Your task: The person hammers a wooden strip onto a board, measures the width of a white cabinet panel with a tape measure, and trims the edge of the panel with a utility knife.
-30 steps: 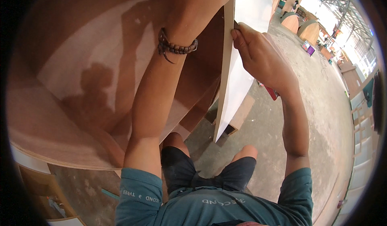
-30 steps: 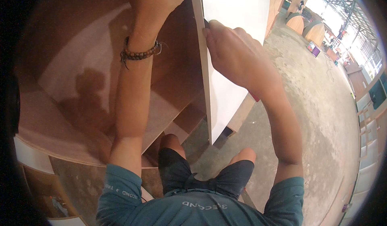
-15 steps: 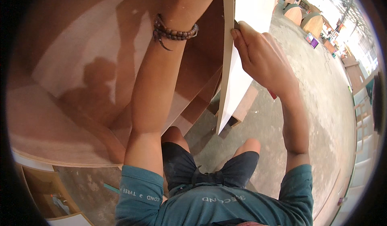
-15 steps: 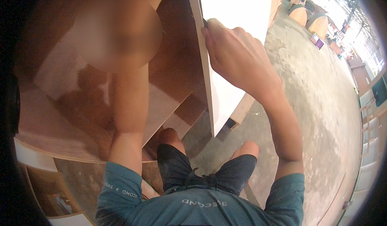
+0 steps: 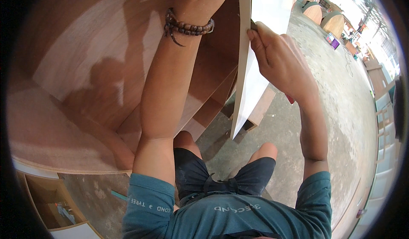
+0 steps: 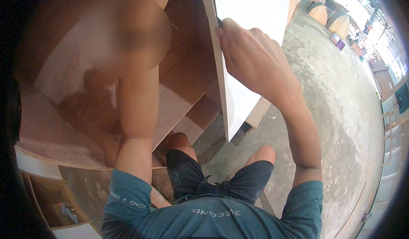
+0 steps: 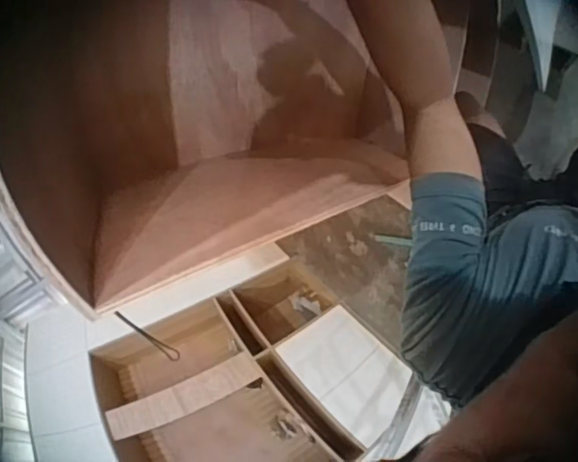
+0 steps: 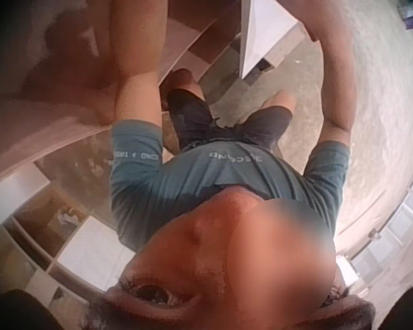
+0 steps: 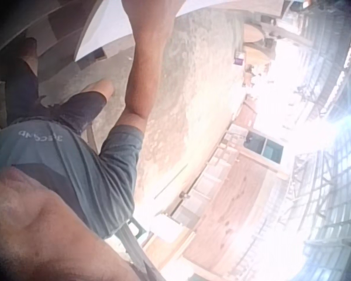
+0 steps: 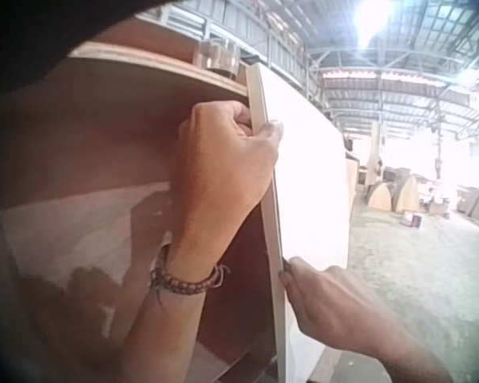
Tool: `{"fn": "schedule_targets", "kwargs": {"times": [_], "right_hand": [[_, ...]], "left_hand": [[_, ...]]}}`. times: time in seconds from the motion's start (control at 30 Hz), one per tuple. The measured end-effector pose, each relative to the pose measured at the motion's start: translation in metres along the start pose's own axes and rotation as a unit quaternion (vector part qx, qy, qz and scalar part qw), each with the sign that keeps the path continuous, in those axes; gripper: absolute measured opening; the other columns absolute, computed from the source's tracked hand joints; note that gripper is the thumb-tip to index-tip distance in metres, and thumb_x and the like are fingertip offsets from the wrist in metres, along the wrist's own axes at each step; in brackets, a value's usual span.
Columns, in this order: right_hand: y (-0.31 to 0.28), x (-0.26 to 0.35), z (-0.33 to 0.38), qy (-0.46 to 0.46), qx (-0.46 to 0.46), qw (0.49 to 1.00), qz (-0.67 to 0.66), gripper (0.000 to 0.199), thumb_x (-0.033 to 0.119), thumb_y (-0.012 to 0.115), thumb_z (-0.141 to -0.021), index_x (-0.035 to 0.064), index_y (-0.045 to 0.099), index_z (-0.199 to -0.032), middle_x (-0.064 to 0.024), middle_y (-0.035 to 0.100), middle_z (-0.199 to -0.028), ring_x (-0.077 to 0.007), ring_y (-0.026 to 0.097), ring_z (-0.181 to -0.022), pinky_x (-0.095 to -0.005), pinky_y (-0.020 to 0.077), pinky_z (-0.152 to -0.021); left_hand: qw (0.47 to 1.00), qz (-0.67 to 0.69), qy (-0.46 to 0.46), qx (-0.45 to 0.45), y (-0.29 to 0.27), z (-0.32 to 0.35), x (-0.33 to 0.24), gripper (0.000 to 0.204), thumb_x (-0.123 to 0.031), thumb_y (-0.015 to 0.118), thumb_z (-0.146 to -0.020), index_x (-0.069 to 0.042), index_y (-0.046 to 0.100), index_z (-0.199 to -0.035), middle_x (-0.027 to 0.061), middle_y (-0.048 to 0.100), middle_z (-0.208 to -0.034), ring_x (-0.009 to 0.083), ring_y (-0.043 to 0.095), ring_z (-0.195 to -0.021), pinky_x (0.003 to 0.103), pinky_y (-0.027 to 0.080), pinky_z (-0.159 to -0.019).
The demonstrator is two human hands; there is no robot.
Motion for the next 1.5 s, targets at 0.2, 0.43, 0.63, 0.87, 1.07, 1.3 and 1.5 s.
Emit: {"fn": "schedule_targets", "kwargs": {"times": [0.2, 0.43, 0.63, 0.87, 1.07, 1.3, 1.5], "right_hand": [[0.007, -0.001, 0.01, -0.002, 0.01, 1.0, 0.003, 0.025, 0.019, 0.048, -0.105, -0.0008, 0.056, -0.092, -0.0212, 0.058, -0.061, -0.0404, 0.062, -0.058, -0.0456, 0.0479, -0.054], [0.02, -0.003, 0.019, 0.008, 0.004, 1.0, -0.011, 0.026, 0.023, 0.048, -0.107, 0.0006, 0.055, -0.095, -0.023, 0.054, -0.06, -0.0419, 0.057, -0.056, -0.0469, 0.0424, -0.054], [0.023, -0.009, 0.024, 0.031, 0.009, 0.999, -0.035, 0.026, 0.022, 0.049, -0.107, 0.0006, 0.055, -0.093, -0.0224, 0.053, -0.059, -0.0418, 0.056, -0.056, -0.0471, 0.0419, -0.054], [0.031, -0.014, 0.026, 0.006, 0.014, 1.0, -0.014, 0.021, 0.02, 0.049, -0.104, 0.0006, 0.055, -0.097, -0.0171, 0.057, -0.056, -0.0356, 0.062, -0.05, -0.0425, 0.0482, -0.048], [0.077, -0.027, 0.072, 0.083, 0.136, 0.987, -0.003, 0.019, 0.02, 0.05, -0.105, 0.0039, 0.052, -0.096, -0.0206, 0.055, -0.058, -0.0408, 0.06, -0.056, -0.0475, 0.0453, -0.053], [0.075, -0.019, 0.071, 0.02, 0.062, 0.998, 0.015, 0.02, 0.019, 0.052, -0.102, 0.0016, 0.053, -0.093, -0.0167, 0.057, -0.055, -0.0369, 0.063, -0.05, -0.0443, 0.048, -0.046], [0.072, -0.024, 0.072, 0.033, 0.093, 0.995, 0.006, 0.02, 0.022, 0.049, -0.105, 0.0039, 0.051, -0.095, -0.0199, 0.056, -0.06, -0.0412, 0.06, -0.058, -0.049, 0.0449, -0.054]], "left_hand": [[1.0, -0.005, 0.002, 0.003, 0.001, 0.001, -0.002, 0.023, -0.018, 0.075, -0.08, 0.004, 0.07, -0.073, 0.0211, 0.069, -0.07, 0.037, 0.071, -0.071, 0.043, 0.054, -0.066], [0.997, 0.028, 0.071, -0.034, 0.006, -0.007, 0.007, 0.024, -0.015, 0.075, -0.078, 0.003, 0.068, -0.065, 0.0198, 0.067, -0.062, 0.0331, 0.071, -0.063, 0.04, 0.053, -0.061], [0.996, 0.028, 0.077, -0.032, 0.012, -0.002, 0.009, 0.021, -0.013, 0.074, -0.077, 0.003, 0.068, -0.065, 0.0202, 0.067, -0.062, 0.0329, 0.071, -0.064, 0.04, 0.053, -0.062], [0.996, 0.034, 0.085, -0.022, 0.007, 0.001, 0.004, 0.023, -0.015, 0.074, -0.079, 0.004, 0.069, -0.068, 0.0231, 0.068, -0.067, 0.0363, 0.072, -0.069, 0.042, 0.054, -0.065], [0.997, 0.029, 0.057, -0.053, 0.009, 0.001, 0.004, 0.024, -0.016, 0.075, -0.081, 0.003, 0.069, -0.067, 0.0223, 0.068, -0.067, 0.0362, 0.072, -0.07, 0.041, 0.054, -0.065], [0.992, 0.108, 0.052, -0.037, 0.0, 0.022, 0.012, 0.03, -0.023, 0.076, -0.086, 0.007, 0.07, -0.084, 0.0193, 0.071, -0.074, 0.0259, 0.072, -0.073, 0.038, 0.054, -0.068], [0.934, 0.345, -0.093, -0.019, 0.033, 0.161, 0.106, 0.023, -0.021, 0.07, -0.098, 0.002, 0.071, -0.103, 0.0035, 0.071, -0.084, 0.0083, 0.066, -0.08, 0.023, 0.05, -0.067]]}}
Point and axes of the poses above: each hand's wrist, its own z-axis away from the middle knuckle, its own y-axis out of the palm, x = y × z, the point moved 6 cm from there along -z, towards the middle knuckle
